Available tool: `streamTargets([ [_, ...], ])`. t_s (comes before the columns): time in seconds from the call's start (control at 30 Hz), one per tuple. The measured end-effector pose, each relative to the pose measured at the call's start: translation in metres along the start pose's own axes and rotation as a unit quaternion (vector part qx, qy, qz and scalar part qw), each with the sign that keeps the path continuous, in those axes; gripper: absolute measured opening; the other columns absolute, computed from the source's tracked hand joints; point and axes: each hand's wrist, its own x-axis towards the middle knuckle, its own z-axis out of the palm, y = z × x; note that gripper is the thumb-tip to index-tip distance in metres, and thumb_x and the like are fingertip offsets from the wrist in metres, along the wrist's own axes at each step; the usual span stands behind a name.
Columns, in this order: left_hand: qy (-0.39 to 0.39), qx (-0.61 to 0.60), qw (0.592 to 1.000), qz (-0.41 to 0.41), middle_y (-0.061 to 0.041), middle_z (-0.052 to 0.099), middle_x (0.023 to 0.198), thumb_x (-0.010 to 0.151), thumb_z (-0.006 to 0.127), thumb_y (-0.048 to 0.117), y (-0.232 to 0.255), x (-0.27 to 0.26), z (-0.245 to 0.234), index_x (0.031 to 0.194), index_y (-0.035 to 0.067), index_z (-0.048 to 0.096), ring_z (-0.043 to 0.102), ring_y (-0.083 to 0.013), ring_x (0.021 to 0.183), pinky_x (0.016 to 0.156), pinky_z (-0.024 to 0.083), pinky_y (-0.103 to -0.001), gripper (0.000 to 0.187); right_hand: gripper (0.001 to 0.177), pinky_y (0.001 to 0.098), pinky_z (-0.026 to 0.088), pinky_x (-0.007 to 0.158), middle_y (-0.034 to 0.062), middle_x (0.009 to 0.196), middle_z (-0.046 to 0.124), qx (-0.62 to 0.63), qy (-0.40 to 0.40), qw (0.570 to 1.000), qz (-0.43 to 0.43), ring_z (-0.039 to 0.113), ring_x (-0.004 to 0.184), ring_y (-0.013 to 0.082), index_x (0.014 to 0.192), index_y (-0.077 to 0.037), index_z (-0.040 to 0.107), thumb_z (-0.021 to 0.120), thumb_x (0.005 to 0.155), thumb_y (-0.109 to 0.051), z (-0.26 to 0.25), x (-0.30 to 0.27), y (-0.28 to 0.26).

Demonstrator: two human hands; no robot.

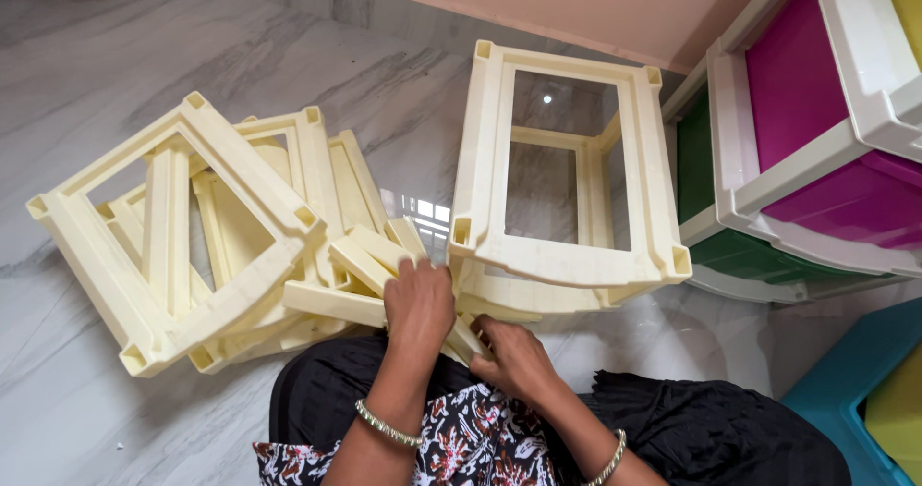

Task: The person assembles cream-colored plastic frames by inserting legs into corner sockets, then wipes the assembled frame with a cloth. The person handles multiple frames and legs, stacking completed units.

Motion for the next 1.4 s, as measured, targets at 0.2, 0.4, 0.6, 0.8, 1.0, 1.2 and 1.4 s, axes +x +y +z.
streamTargets([
  [0.2,-0.067,0.000,0.994,-0.082,-0.005,0.052,0.145,0.088,0.069,0.025,-0.001,0.011,0.003,0.132,0.012,0.061,0.046,-0.0285,0.134,0.101,0.043,-0.051,0.047,0.037,0.0483,0.056,0.065,0.0183,0.081,0.067,-0.109,-0.006,0.989,-0.102,0.068,0.072,0.0384,0.109,-0.003,0.057,0.067,0.074,-0.010,0.007,0.007,0.008],
  [0.4,-0.180,0.044,0.976,-0.112,0.002,0.034,0.163,0.095,0.056,0.033,-0.006,0.019,0.009,0.145,0.030,0.054,0.032,-0.0324,0.145,0.109,0.032,-0.061,0.051,0.039,0.0456,0.056,0.065,0.0157,0.082,0.067,-0.055,-0.074,0.995,-0.049,0.068,0.070,0.0339,0.114,-0.005,0.055,0.065,0.076,-0.008,-0.006,0.013,0.004],
  [0.6,-0.207,0.021,0.970,-0.126,0.003,0.039,0.162,0.102,0.043,0.057,-0.011,0.018,0.004,0.139,0.027,0.063,0.034,-0.0319,0.145,0.112,0.030,-0.061,0.052,0.039,0.0452,0.057,0.072,0.0114,0.094,0.066,-0.210,0.049,0.964,-0.156,0.069,0.085,0.0295,0.109,-0.007,0.056,0.071,0.072,-0.006,-0.007,0.011,-0.005],
  [0.8,-0.182,0.047,0.976,-0.114,0.004,0.044,0.157,0.097,0.052,0.055,-0.011,0.018,0.010,0.139,0.024,0.061,0.037,-0.0318,0.141,0.109,0.032,-0.060,0.053,0.035,0.0470,0.057,0.065,0.0147,0.096,0.068,-0.295,-0.056,0.951,-0.073,0.070,0.081,0.0322,0.115,-0.007,0.057,0.069,0.083,-0.013,-0.005,0.004,0.052],
  [1.0,-0.157,0.045,0.982,-0.089,-0.003,0.050,0.152,0.092,0.066,0.049,-0.001,0.011,0.005,0.138,0.017,0.061,0.036,-0.0309,0.144,0.111,0.031,-0.058,0.057,0.018,0.0510,0.054,0.073,0.0100,0.094,0.072,-0.386,-0.132,0.908,0.093,0.072,0.086,0.0302,0.106,-0.012,0.064,0.063,0.088,-0.015,-0.020,-0.022,0.079],
  [1.2,-0.028,-0.197,0.975,-0.098,-0.012,0.057,0.141,0.076,0.084,0.040,0.004,0.012,-0.022,0.143,0.012,0.051,0.046,-0.0344,0.133,0.106,0.037,-0.056,0.080,0.025,0.0474,0.051,0.073,0.0111,0.090,0.070,-0.205,0.020,0.975,-0.080,0.068,0.081,0.0310,0.103,-0.005,0.066,0.073,0.082,-0.018,-0.041,-0.017,-0.001],
  [1.4,0.029,-0.314,0.947,-0.056,-0.014,0.069,0.124,0.072,0.086,0.030,0.006,0.020,-0.027,0.135,0.010,0.058,0.061,-0.0329,0.122,0.102,0.047,-0.051,0.072,0.017,0.0428,0.049,0.085,0.0124,0.103,0.066,-0.214,0.153,0.941,-0.214,0.063,0.099,0.0277,0.104,-0.003,0.064,0.069,0.090,-0.010,-0.065,0.013,-0.060],
])
